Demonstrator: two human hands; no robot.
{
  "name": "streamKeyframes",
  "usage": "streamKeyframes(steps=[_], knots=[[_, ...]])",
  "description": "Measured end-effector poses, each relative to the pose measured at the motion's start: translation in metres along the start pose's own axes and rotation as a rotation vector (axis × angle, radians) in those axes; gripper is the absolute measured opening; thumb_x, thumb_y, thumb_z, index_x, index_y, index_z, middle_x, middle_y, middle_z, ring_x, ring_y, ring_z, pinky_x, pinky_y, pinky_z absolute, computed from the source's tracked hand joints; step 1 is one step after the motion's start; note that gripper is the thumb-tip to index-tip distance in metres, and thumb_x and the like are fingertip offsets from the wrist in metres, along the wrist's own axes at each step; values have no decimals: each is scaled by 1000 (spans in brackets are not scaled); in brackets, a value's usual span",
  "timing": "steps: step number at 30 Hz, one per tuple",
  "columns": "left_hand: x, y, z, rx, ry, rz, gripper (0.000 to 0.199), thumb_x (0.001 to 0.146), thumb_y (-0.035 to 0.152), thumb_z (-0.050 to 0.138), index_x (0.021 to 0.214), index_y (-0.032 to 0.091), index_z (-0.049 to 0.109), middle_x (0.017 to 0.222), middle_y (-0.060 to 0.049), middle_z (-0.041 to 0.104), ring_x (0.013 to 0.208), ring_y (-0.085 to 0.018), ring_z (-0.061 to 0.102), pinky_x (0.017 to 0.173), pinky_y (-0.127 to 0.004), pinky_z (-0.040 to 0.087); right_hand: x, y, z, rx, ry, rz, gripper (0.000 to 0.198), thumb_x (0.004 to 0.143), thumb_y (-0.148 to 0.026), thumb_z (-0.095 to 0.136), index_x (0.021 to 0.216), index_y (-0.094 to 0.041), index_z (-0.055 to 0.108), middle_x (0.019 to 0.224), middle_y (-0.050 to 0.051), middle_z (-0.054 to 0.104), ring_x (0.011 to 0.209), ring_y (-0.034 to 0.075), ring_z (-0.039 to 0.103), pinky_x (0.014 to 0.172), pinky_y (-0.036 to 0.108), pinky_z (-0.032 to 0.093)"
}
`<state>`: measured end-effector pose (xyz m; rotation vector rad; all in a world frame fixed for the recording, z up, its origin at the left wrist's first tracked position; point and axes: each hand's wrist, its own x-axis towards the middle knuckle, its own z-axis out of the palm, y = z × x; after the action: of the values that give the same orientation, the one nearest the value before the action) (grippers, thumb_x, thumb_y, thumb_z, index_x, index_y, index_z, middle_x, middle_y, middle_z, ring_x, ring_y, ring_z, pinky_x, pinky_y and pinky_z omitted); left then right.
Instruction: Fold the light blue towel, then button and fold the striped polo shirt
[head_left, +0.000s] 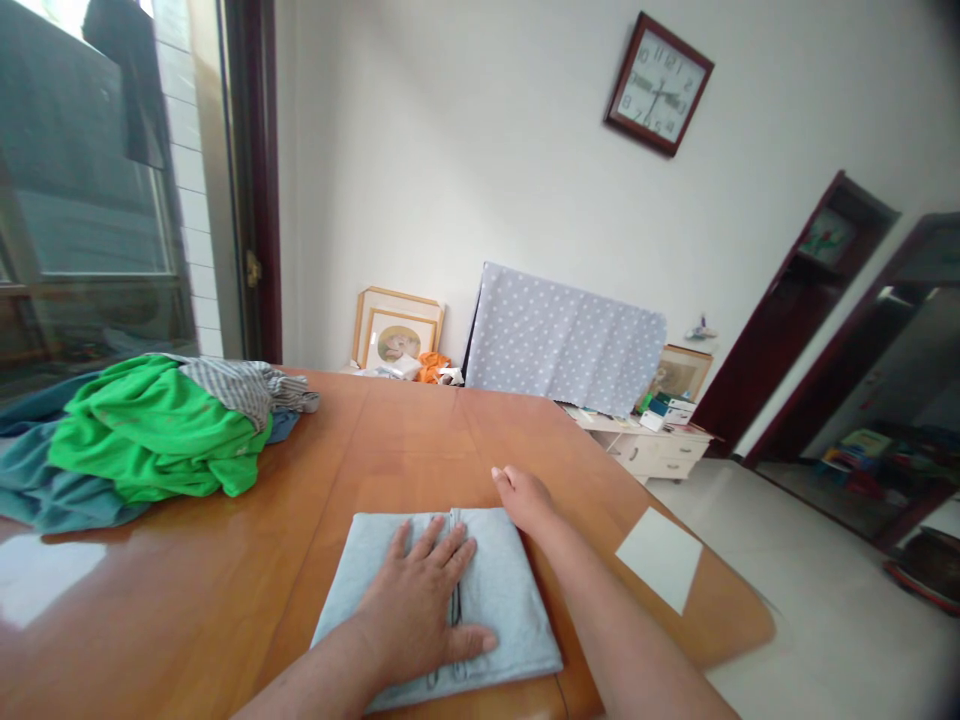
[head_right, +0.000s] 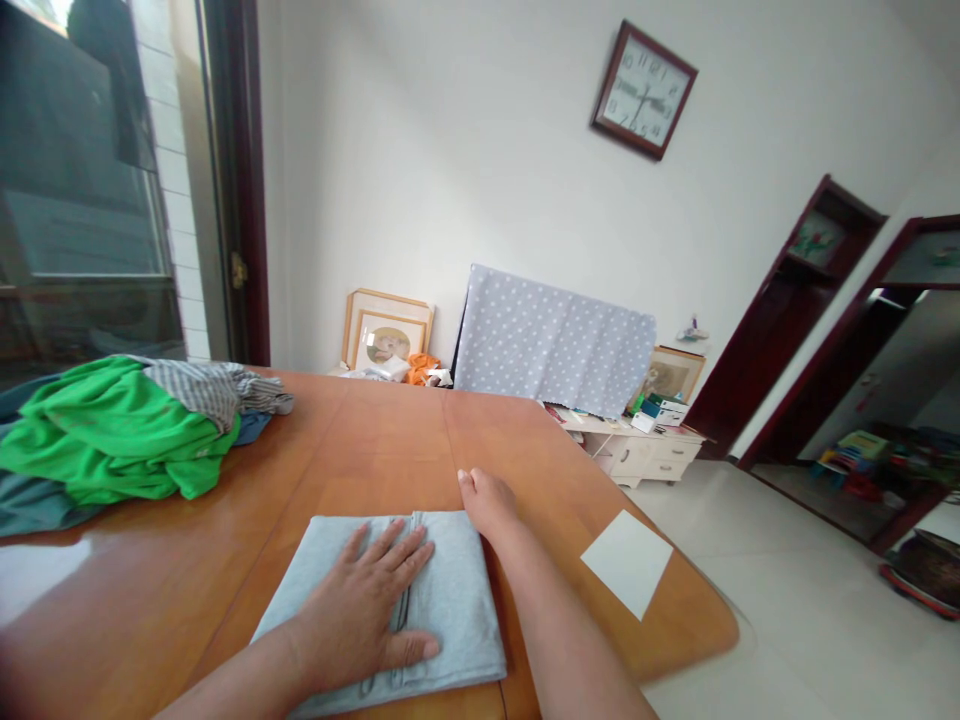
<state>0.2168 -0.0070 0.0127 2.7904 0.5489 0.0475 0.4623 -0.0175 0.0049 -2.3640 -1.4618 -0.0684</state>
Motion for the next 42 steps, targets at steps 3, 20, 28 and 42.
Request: streamKeyframes(steps=[3,20,28,42], knots=[[0,1,-1,-7,1,-2,102,77,87,38,156,22,32,165,-12,18,152,-41,7,117,-71,1,-20,-16,-9,22,3,-72,58,106,-48,20,96,-18,69,93,10,73,85,19,65,72,28,39],[2,-3,9,-16,51,31,105,78,88,33,157,19,27,164,-14,22,152,-40,8,118,-70,1,-72,-36,16,122,-232,-168,73,101,-60,21,153,-12,38,161,13,30,153,26,16,124,46,5],[-1,-9,10,-63,136,48,103,77,88,37,155,22,33,163,-14,27,152,-38,14,119,-67,6,-85,-6,6,362,60,167,51,93,-49,46,127,-15,64,128,15,67,120,24,62,101,32,44],[-5,-33,-25,-369,496,-234,38,96,36,43,122,17,61,127,-12,69,120,-23,62,99,-33,47,-134,11,-7,532,-50,360,42,77,-48,66,52,-22,44,44,-6,40,45,11,40,47,24,25]])
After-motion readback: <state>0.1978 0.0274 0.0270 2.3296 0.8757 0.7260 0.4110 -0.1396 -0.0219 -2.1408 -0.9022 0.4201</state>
